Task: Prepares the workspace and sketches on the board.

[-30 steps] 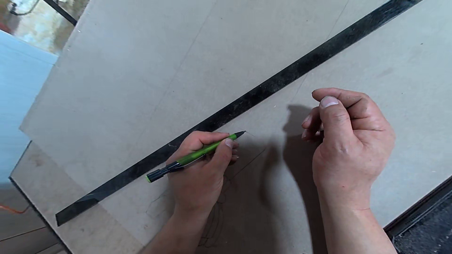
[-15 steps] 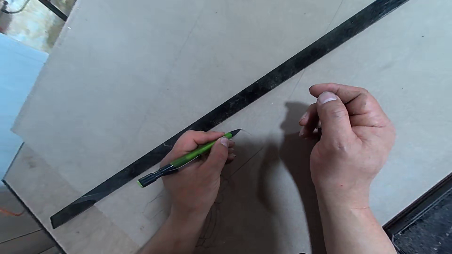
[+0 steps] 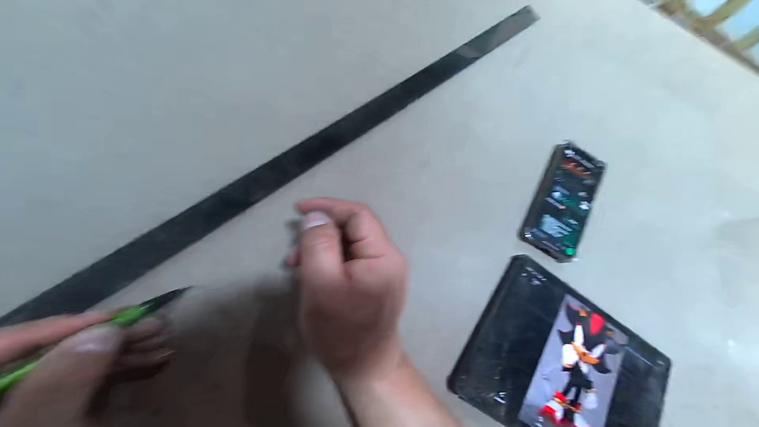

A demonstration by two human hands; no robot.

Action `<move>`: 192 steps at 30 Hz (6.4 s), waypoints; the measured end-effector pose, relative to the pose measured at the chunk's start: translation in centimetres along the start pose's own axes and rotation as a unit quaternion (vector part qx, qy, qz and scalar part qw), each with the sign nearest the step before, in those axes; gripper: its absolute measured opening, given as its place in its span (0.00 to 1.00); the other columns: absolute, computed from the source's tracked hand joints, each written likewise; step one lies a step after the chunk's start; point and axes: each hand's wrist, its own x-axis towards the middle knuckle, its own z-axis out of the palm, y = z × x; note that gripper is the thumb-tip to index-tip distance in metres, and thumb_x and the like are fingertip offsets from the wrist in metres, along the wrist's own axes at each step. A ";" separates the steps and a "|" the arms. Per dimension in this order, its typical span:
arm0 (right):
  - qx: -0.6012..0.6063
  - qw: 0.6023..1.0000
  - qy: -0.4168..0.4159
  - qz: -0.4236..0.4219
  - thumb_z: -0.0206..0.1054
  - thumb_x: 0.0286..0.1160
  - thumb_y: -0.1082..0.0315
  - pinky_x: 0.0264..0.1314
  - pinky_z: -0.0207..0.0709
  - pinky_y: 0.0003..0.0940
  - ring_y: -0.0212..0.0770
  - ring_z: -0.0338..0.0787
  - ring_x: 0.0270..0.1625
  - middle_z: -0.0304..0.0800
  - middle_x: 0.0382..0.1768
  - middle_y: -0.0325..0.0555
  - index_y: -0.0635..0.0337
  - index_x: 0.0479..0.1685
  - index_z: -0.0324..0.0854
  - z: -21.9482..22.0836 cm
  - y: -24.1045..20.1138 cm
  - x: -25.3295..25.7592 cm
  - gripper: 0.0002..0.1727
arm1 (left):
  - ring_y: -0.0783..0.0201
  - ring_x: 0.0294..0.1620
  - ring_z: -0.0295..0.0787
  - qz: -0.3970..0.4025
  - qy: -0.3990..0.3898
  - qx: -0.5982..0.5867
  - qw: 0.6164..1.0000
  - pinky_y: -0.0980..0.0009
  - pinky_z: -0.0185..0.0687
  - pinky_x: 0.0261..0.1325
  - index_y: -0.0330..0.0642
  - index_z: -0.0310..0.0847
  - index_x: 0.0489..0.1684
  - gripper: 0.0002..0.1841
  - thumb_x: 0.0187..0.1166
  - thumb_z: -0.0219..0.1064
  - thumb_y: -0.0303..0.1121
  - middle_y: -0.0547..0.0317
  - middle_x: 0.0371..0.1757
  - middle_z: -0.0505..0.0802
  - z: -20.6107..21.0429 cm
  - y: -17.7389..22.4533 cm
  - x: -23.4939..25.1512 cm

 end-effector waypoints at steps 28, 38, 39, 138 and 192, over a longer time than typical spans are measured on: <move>0.062 0.996 -0.068 -0.005 0.57 0.91 0.67 0.25 0.84 0.26 0.33 0.86 0.25 0.89 0.29 0.40 0.61 0.60 0.86 -0.6 0.3 0.3 0.13 | 0.66 0.32 0.95 0.073 0.067 0.074 0.992 0.69 0.95 0.32 0.43 0.85 0.50 0.08 0.78 0.72 0.29 0.62 0.41 0.97 1.9 1.2 -0.5; 0.067 0.997 -0.027 -0.009 0.56 0.90 0.69 0.25 0.84 0.24 0.32 0.87 0.25 0.89 0.29 0.37 0.62 0.55 0.86 -0.1 0.3 0.4 0.13 | 0.67 0.21 0.90 0.043 0.084 0.090 0.991 0.74 0.88 0.21 0.44 0.85 0.37 0.03 0.75 0.72 0.26 0.61 0.30 0.95 2.4 1.9 -0.4; 0.064 0.998 -0.027 -0.009 0.56 0.90 0.68 0.25 0.84 0.24 0.31 0.87 0.26 0.89 0.29 0.37 0.62 0.55 0.86 -0.1 0.3 0.4 0.13 | 0.67 0.21 0.90 0.045 0.084 0.092 0.991 0.74 0.88 0.21 0.45 0.85 0.37 0.03 0.75 0.72 0.26 0.61 0.30 0.95 2.5 1.8 -0.4; 0.046 0.998 -0.010 -0.041 0.59 0.86 0.72 0.25 0.85 0.24 0.28 0.88 0.25 0.89 0.26 0.34 0.62 0.50 0.87 0.3 1.0 0.8 0.10 | 0.70 0.29 0.90 0.124 -0.117 0.094 0.981 0.77 0.87 0.29 0.42 0.88 0.37 0.04 0.68 0.75 0.25 0.60 0.38 0.96 1.0 1.4 0.2; 0.058 0.997 -0.018 -0.057 0.58 0.87 0.71 0.25 0.84 0.25 0.29 0.88 0.25 0.89 0.27 0.34 0.62 0.51 0.86 0.1 1.2 0.9 0.11 | 0.62 0.26 0.96 0.070 0.060 0.086 0.992 0.66 0.97 0.29 0.40 0.81 0.37 0.04 0.77 0.71 0.24 0.57 0.32 0.96 2.5 1.7 -0.3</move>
